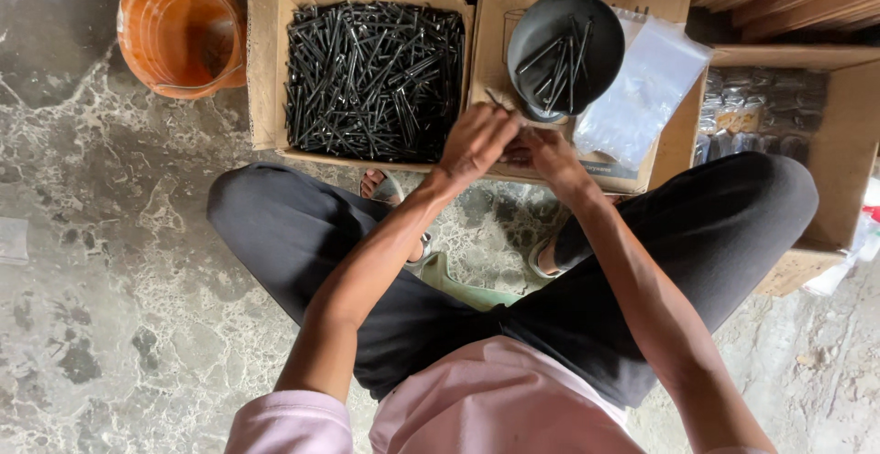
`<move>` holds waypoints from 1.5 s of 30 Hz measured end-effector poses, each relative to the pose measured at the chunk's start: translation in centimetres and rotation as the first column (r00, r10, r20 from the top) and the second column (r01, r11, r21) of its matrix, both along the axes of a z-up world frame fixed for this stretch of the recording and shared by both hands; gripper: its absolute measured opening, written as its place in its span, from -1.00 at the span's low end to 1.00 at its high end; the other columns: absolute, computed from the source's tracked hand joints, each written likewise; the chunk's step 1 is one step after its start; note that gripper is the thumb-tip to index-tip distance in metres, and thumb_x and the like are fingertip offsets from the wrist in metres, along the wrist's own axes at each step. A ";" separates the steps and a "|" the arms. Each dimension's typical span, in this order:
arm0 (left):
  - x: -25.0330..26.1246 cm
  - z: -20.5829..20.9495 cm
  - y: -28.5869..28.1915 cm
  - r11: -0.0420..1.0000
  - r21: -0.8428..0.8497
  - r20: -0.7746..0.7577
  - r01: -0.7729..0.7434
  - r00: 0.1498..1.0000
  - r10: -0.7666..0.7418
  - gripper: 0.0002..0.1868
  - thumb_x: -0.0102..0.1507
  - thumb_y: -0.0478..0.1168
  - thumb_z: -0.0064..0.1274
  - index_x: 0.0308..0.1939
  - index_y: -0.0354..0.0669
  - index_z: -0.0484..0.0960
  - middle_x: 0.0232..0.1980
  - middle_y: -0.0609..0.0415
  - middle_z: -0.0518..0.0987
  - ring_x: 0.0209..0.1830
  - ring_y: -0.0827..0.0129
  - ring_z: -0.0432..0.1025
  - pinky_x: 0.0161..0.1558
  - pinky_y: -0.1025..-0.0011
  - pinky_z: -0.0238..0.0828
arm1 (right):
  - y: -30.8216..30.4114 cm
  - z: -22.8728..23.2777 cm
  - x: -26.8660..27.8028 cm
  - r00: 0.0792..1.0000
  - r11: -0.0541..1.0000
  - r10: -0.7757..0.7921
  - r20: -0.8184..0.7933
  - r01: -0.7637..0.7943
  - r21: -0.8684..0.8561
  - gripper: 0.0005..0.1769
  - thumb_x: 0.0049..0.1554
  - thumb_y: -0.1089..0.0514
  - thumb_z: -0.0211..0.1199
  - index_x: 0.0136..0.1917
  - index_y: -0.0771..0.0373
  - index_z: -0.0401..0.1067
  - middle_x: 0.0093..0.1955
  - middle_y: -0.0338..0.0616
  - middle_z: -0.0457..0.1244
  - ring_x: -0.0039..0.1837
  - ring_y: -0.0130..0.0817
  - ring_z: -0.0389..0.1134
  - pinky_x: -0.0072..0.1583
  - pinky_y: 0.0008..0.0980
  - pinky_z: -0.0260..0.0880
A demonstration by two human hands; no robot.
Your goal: The person sits on the floor and repeatedly picks up nails from a large cardboard box, placing them into a small metal bowl. They then transfer the nails from the bowl into small plastic bags, seal the bags, and place them into a second cardboard box.
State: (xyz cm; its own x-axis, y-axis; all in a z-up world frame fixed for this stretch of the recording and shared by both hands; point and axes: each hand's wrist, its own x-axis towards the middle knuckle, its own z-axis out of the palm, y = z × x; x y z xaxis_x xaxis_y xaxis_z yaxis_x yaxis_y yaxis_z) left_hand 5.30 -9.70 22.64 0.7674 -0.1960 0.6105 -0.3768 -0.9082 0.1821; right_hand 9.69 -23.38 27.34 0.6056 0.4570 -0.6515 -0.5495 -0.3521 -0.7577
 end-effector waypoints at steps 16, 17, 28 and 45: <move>-0.3 -2.6 -1.6 0.990 -0.103 -0.141 0.095 0.984 -0.109 -0.67 0.18 -0.38 -0.04 0.04 -0.20 0.38 0.02 -0.07 0.34 -0.04 0.20 0.35 -0.09 0.27 0.33 | -4.8 -1.8 4.7 0.898 0.963 -0.266 0.351 0.234 0.133 -0.64 0.21 0.05 0.07 0.06 0.43 0.32 -0.08 0.00 0.23 -0.08 -0.35 0.28 -0.04 -0.42 0.33; -0.1 -2.0 -1.6 0.993 -0.103 -0.107 0.057 0.992 -0.069 -0.74 0.17 -0.36 -0.01 -0.06 -0.19 0.41 -0.07 -0.04 0.37 -0.14 0.20 0.38 -0.19 0.29 0.35 | -4.8 -1.5 4.7 0.895 0.961 -0.275 0.352 0.251 0.112 -0.64 0.20 0.04 0.07 0.07 0.40 0.33 -0.09 -0.03 0.24 -0.08 -0.35 0.29 -0.05 -0.43 0.34; 0.2 -2.5 -1.5 0.995 -0.065 -0.108 -0.081 0.991 0.074 -0.85 0.22 -0.23 -0.09 -0.16 -0.17 0.43 -0.16 0.04 0.34 -0.26 0.25 0.39 -0.33 0.37 0.32 | -4.8 -3.0 5.3 0.883 0.962 -0.268 0.386 0.268 0.054 -0.60 0.19 0.01 0.08 0.10 0.41 0.31 -0.07 0.00 0.26 -0.07 -0.31 0.33 -0.03 -0.35 0.38; -2.7 -14.2 5.4 0.856 -0.161 -0.701 -0.491 0.667 0.251 -0.48 -0.15 -0.46 0.19 -0.12 -0.24 0.40 -0.13 -0.16 0.37 -0.07 -0.06 0.34 -0.10 0.11 0.35 | -4.7 -2.3 5.4 0.839 0.976 -0.142 0.525 0.206 -0.065 -0.71 0.11 0.35 0.01 0.13 0.37 0.28 -0.08 -0.03 0.25 -0.05 -0.30 0.30 -0.06 -0.50 0.37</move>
State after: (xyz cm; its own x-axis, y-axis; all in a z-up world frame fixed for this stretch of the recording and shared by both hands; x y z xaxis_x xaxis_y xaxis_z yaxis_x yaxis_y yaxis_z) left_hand 2.61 -4.25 8.47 0.9501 0.3008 -0.0826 0.2967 -0.7896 0.5372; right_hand 15.14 -28.11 25.07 0.9302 0.2542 -0.2649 -0.1524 -0.3890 -0.9085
